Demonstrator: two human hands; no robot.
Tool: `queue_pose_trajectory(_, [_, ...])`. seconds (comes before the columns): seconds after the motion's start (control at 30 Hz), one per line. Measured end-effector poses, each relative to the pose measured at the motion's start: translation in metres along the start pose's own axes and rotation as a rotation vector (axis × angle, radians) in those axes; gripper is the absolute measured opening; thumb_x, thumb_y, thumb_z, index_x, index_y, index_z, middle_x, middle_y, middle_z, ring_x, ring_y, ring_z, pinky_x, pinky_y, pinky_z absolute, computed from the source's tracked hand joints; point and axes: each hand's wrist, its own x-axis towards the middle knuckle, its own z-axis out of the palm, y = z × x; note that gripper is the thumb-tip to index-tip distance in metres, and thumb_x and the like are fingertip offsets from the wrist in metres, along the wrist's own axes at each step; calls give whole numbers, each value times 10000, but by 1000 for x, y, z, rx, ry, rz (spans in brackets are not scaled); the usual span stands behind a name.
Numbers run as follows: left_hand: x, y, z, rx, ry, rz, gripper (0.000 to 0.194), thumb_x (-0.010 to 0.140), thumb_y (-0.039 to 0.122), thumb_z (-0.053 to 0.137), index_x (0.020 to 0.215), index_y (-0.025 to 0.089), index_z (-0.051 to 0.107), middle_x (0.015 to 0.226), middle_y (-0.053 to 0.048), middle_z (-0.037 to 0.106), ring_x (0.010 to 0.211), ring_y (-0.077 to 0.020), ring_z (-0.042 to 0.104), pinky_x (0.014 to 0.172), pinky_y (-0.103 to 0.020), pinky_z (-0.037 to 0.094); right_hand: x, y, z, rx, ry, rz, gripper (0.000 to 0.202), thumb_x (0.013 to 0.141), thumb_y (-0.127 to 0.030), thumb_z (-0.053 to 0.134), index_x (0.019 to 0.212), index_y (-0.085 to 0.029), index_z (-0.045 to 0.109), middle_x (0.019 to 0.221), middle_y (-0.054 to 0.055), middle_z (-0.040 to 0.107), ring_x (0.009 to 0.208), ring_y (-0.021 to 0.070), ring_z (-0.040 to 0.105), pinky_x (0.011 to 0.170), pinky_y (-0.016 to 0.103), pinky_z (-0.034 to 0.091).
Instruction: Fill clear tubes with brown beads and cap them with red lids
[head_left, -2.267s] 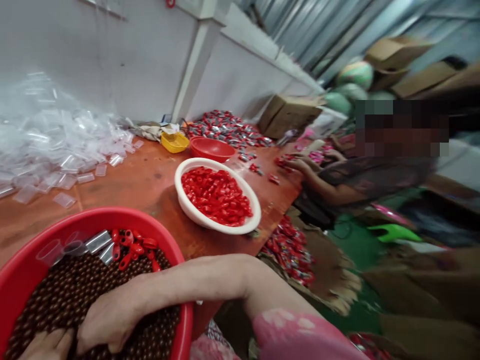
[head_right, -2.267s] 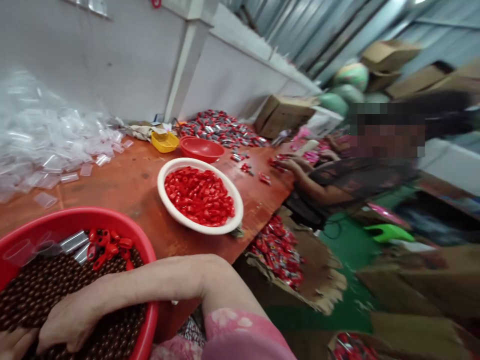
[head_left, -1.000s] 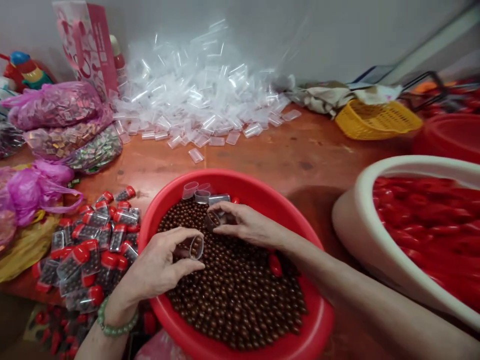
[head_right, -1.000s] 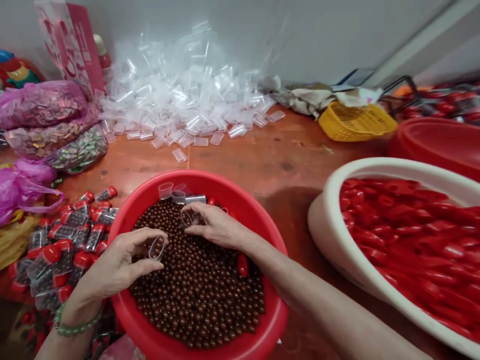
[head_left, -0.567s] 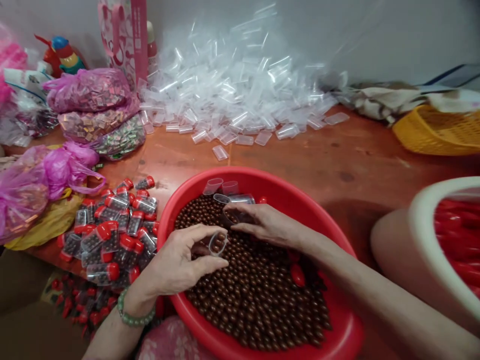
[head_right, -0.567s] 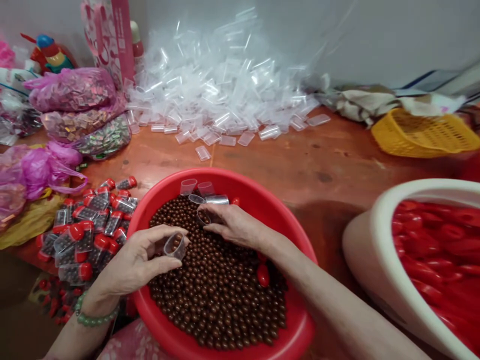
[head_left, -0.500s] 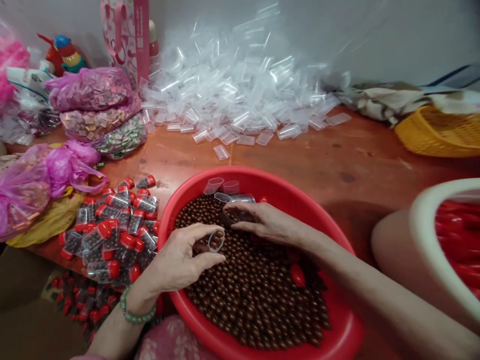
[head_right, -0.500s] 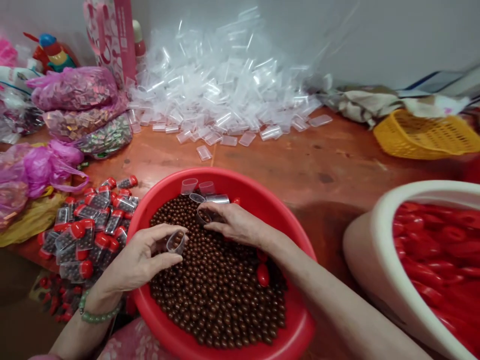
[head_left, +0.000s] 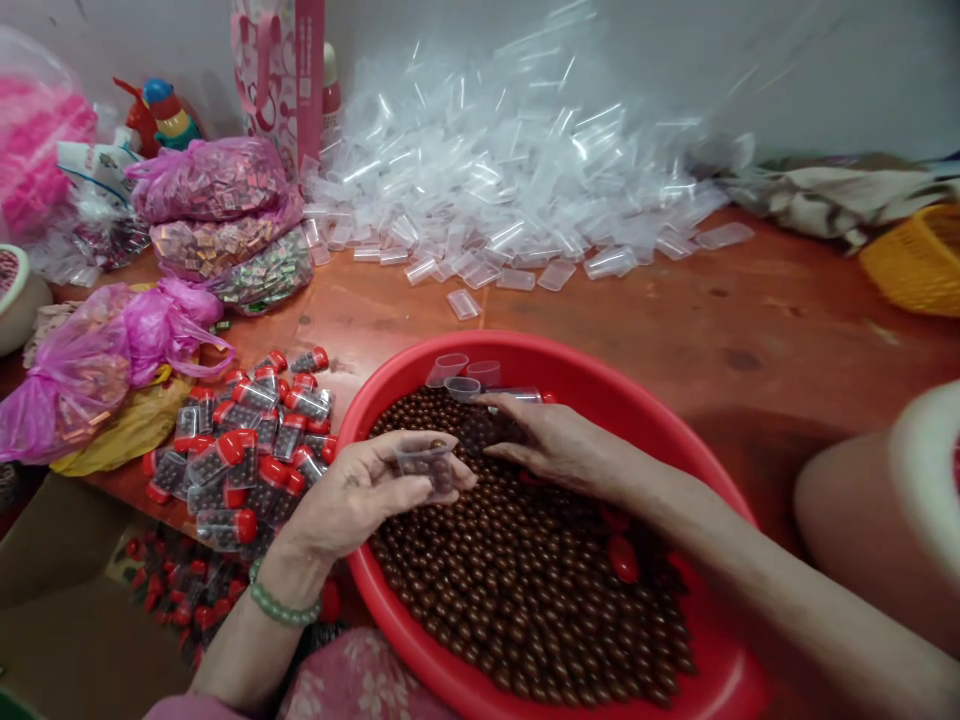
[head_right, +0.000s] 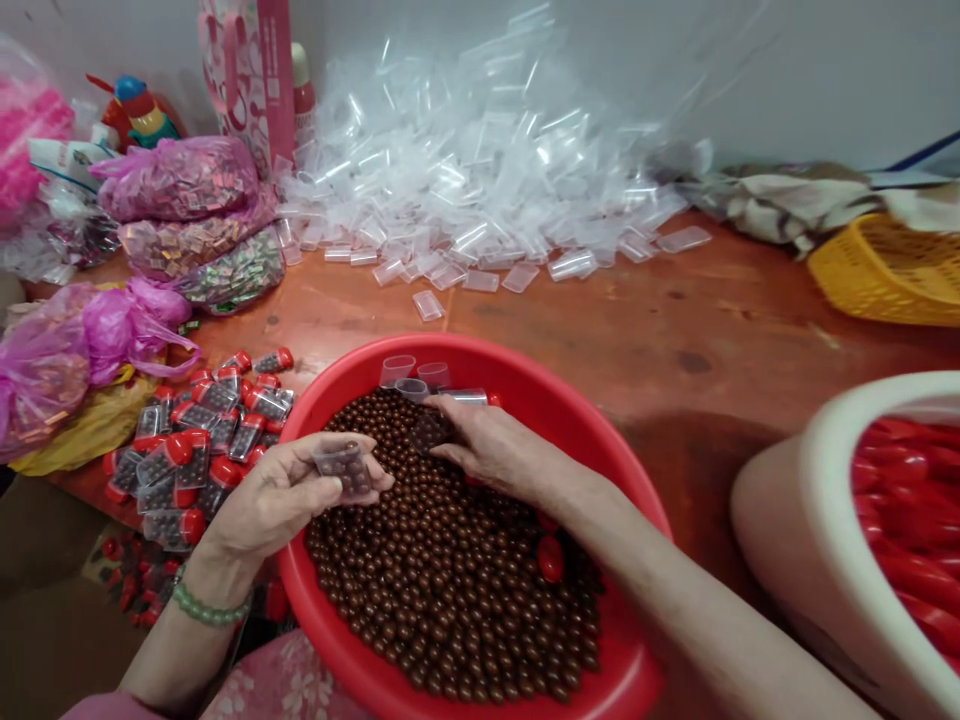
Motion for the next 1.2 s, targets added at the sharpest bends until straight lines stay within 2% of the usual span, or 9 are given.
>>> queue_pose_trajectory(0.27, [-2,-1,2,93,1,46,299,815,215,701,1111,180,674,1024,-82,742,936,-155,680,886,-279,493,-7,-6,1,-117,42,33,446,836,-157,538,1277,-198,488,1052,102,715,872,232,699,714,317,517])
queue_pose_trajectory(0.47, [-1,-1,-6,107,27,48,340,800,155,702,1135,194,652,1062,-73,740,991,-150,677,912,-264,472,-18,-27,0,-275,67,74,256,886,-209,481,1136,-194,534,904,79,699,744,231,674,611,307,466])
queue_pose_trajectory(0.57, [-1,-2,-8,86,12,42,356,786,151,711,1134,185,647,1059,-86,739,991,-163,678,910,-284,474,-26,-48,9,-251,-53,64,116,903,-258,475,918,-199,573,818,67,678,693,218,658,602,307,468])
queue_pose_trajectory(0.7, [0,-5,-11,40,27,33,373,762,170,734,1124,180,645,1048,-93,736,987,-179,675,910,-314,475,-30,-71,28,-160,-261,-10,117,867,-177,506,924,-193,608,920,83,690,771,199,678,695,290,497])
queue_pose_trajectory(0.83, [1,-6,-14,14,25,21,377,762,191,737,1126,184,643,1046,-92,734,997,-184,670,919,-327,471,-30,-77,40,-130,-310,-13,243,856,-55,421,881,-179,629,952,88,699,766,170,684,703,266,496])
queue_pose_trajectory(0.93, [2,-5,-14,6,37,15,368,763,200,740,1118,179,646,1039,-89,735,992,-179,669,926,-330,471,-30,-75,35,-136,-319,-16,227,859,-66,438,820,-182,630,871,68,700,731,176,679,662,268,499])
queue_pose_trajectory(1.03, [3,-3,-12,17,53,-6,354,773,220,737,1112,168,647,1029,-92,734,985,-173,669,931,-329,471,-29,-76,15,1,-172,-75,193,914,-178,460,873,-209,646,872,53,699,766,180,673,684,283,523])
queue_pose_trajectory(1.13, [4,-2,-11,32,47,-25,333,791,259,725,1101,161,651,1042,-104,728,1017,-191,663,951,-348,466,-25,-86,-12,233,217,-102,159,918,-304,519,951,-248,664,868,38,703,787,182,668,695,295,545])
queue_pose_trajectory(1.2, [4,-2,-10,46,43,-45,325,804,272,714,1103,160,653,1062,-110,722,1035,-199,659,967,-357,459,-21,-96,-27,318,386,-94,143,896,-320,561,960,-272,679,894,35,705,814,190,667,719,309,553])
